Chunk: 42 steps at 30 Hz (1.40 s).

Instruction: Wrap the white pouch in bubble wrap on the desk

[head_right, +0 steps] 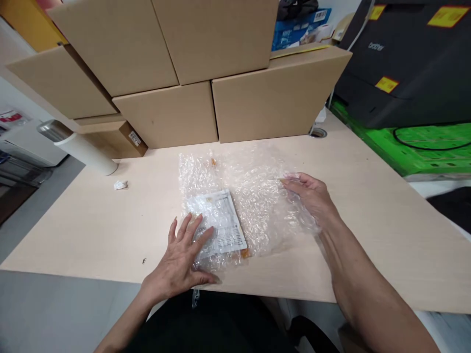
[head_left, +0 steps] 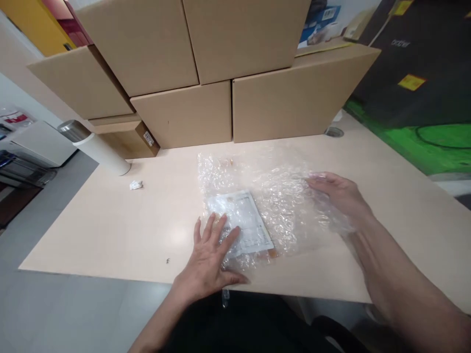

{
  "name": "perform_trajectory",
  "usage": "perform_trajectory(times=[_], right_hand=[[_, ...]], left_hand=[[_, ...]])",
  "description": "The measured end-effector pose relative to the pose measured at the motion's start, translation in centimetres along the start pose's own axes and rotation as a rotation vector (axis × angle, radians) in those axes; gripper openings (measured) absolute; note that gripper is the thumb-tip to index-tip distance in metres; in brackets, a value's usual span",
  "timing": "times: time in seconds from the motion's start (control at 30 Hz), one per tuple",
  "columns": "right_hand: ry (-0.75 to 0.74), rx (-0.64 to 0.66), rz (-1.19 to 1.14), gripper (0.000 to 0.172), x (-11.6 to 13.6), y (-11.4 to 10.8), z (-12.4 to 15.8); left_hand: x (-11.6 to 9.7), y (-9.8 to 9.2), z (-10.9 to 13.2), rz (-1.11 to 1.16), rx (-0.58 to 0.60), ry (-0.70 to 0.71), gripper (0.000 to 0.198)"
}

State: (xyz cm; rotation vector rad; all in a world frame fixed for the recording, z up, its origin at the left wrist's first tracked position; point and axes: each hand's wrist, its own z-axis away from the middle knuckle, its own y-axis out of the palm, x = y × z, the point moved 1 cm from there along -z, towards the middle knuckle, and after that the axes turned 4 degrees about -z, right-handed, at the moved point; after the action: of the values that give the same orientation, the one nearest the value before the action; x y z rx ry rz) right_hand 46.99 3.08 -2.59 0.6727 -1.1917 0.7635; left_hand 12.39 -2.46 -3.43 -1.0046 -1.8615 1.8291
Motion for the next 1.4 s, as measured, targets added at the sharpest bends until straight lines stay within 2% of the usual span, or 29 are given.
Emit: perform_trajectory(times=[0.03, 0.1, 0.17, 0.2, 0.27, 0.3, 0.37, 0.43, 0.47, 0.5, 0.57, 0.63, 0.7, 0.77, 0.8, 0.83, 0.9, 1.0, 1.13, 1.27, 1.4], right_hand=[[0.026, 0.007, -0.019, 0.034, -0.4, 0.0, -0.3], [0.078, 0.024, -0.059, 0.033, -0.8, 0.2, -0.7], [0.085, 0.015, -0.058, 0.032, -1.0, 0.3, -0.9], [0.090, 0.008, -0.053, 0.032, -1.0, 0.3, -0.9], [0.099, -0.001, -0.041, 0.032, -1.0, 0.3, -0.9], [0.102, -0.002, -0.033, 0.032, -1.0, 0.3, -0.9], [0.102, 0.006, -0.007, 0.031, -1.1, 0.4, -0.8], [0.078, 0.014, 0.037, 0.029, -1.2, 0.5, -0.7], [0.066, 0.012, 0.063, 0.027, -1.3, 0.6, -0.7], [0.054, 0.008, 0.088, 0.025, -1.3, 0.6, -0.6], [0.046, 0.000, 0.127, 0.024, -1.2, 0.7, -0.5], [0.046, -0.015, 0.153, 0.024, -1.1, 0.8, -0.3], [0.041, -0.026, 0.175, 0.025, -1.0, 0.8, -0.2], [0.038, -0.029, 0.193, 0.026, -1.1, 0.8, -0.1], [0.035, -0.026, 0.198, 0.027, -1.3, 0.7, -0.1], [0.030, -0.024, 0.200, 0.027, -1.5, 0.6, -0.1], [0.020, -0.023, 0.203, 0.030, -1.8, 0.4, -0.3], [0.027, -0.010, 0.218, 0.036, -2.2, 0.0, -0.6], [0.026, -0.009, 0.229, 0.034, -2.2, 0.1, -0.7], [0.025, -0.017, 0.251, 0.029, -2.2, 0.4, -0.8], [0.002, 0.045, 0.360, 0.026, -2.2, -0.1, -1.2]], left_hand=[[-0.3, -0.1, -0.2, -0.002, -0.029, 0.025, 0.077], [-0.4, -0.2, -0.3, 0.037, -0.169, 0.058, 0.046], [0.1, -0.3, 0.3, 0.151, -0.386, 0.034, 0.038], [0.6, -0.3, 0.8, 0.230, -0.512, -0.044, 0.035], [2.1, -0.1, 2.4, 0.422, -0.740, -0.328, 0.030], [2.9, 0.0, 3.4, 0.519, -0.835, -0.497, 0.034], [4.6, 0.1, 5.6, 0.645, -0.974, -0.765, 0.057], [5.9, -0.2, 7.5, 0.601, -1.062, -0.874, 0.083], [6.2, -0.6, 8.2, 0.499, -1.107, -0.893, 0.089], [6.3, -1.1, 8.7, 0.363, -1.132, -0.894, 0.086], [5.7, -2.1, 8.8, 0.087, -1.085, -0.818, 0.058], [4.5, -2.9, 7.3, -0.062, -0.883, -0.663, 0.016], [3.3, -3.1, 4.7, -0.008, -0.594, -0.525, 0.019], [2.6, -2.7, 1.7, 0.049, -0.325, -0.521, 0.031], [2.5, -2.3, 0.3, 0.069, -0.220, -0.521, 0.036], [2.4, -1.9, -0.9, 0.064, -0.168, -0.541, 0.037], [2.6, -1.3, -2.5, 0.063, -0.129, -0.587, 0.034], [3.2, -1.0, -2.6, 0.230, -0.159, -0.665, 0.030], [4.9, -1.9, 0.5, 0.423, -0.275, -0.850, 0.029], [7.5, -2.6, 3.9, 0.319, -0.303, -1.034, 0.033], [8.9, -2.5, 5.1, 0.220, -0.287, -1.081, 0.035]])
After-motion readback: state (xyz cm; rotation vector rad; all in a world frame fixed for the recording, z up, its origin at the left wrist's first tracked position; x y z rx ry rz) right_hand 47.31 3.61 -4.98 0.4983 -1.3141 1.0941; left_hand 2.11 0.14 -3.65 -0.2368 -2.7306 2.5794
